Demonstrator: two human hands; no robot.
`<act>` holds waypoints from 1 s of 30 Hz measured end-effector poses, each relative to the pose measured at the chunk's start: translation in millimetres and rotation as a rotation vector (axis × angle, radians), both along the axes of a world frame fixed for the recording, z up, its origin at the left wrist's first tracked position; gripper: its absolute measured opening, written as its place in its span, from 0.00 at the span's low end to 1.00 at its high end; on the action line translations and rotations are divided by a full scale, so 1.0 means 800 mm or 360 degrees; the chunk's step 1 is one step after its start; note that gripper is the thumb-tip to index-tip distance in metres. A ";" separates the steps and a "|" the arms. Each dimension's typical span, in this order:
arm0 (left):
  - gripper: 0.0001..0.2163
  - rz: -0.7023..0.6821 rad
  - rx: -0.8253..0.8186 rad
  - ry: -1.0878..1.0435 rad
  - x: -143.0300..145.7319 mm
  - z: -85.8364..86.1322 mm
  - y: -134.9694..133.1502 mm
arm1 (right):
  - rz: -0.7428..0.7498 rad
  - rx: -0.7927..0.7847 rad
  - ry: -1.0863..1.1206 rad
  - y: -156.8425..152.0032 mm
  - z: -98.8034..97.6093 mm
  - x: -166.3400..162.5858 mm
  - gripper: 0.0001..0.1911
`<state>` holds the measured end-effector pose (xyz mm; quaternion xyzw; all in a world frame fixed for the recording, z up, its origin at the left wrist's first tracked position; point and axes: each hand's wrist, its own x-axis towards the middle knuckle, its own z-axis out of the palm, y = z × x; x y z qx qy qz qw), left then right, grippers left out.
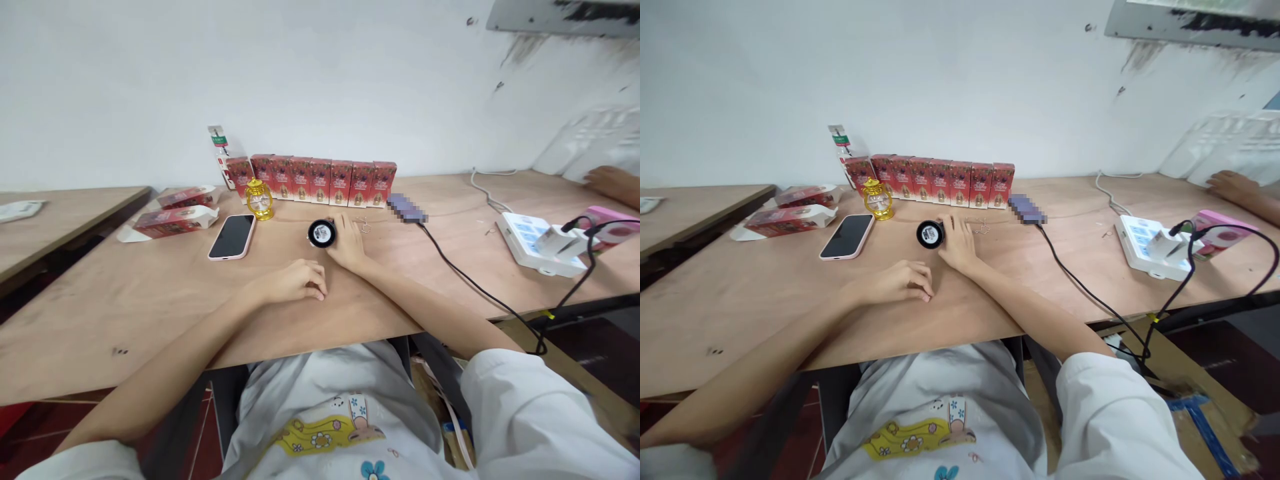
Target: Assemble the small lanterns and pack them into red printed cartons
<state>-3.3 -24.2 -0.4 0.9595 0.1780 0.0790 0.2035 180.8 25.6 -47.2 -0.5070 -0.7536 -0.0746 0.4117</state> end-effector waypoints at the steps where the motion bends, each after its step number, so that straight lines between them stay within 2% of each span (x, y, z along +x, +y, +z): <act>1: 0.07 0.0008 -0.0016 -0.0011 0.000 0.000 0.000 | 0.0003 0.0000 -0.0001 0.000 0.000 0.000 0.19; 6: 0.06 0.0127 -0.0121 0.0007 -0.001 -0.002 0.001 | 0.0016 0.0024 -0.0003 -0.001 0.000 0.001 0.19; 10: 0.07 0.0129 -0.0090 -0.0003 -0.001 -0.003 0.002 | 0.0028 0.0053 -0.0014 -0.001 0.000 0.001 0.19; 13: 0.09 0.0214 0.0138 -0.0320 -0.001 -0.003 0.003 | 0.0019 0.0059 -0.0047 -0.003 0.001 0.000 0.19; 17: 0.10 0.0495 0.0651 -0.0918 -0.005 -0.001 0.008 | 0.0055 0.0045 -0.0103 -0.010 0.006 -0.004 0.18; 19: 0.08 0.0621 0.0858 -0.1080 -0.007 -0.002 0.012 | 0.0101 0.0041 -0.0110 -0.015 0.008 -0.007 0.18; 24: 0.07 0.0769 0.1104 -0.1099 -0.007 -0.008 0.018 | 0.0119 0.0065 -0.0101 -0.023 0.010 -0.015 0.16; 30: 0.09 0.0826 0.1048 -0.1026 -0.004 -0.009 0.016 | 0.0136 0.0089 -0.0107 -0.025 0.008 -0.019 0.15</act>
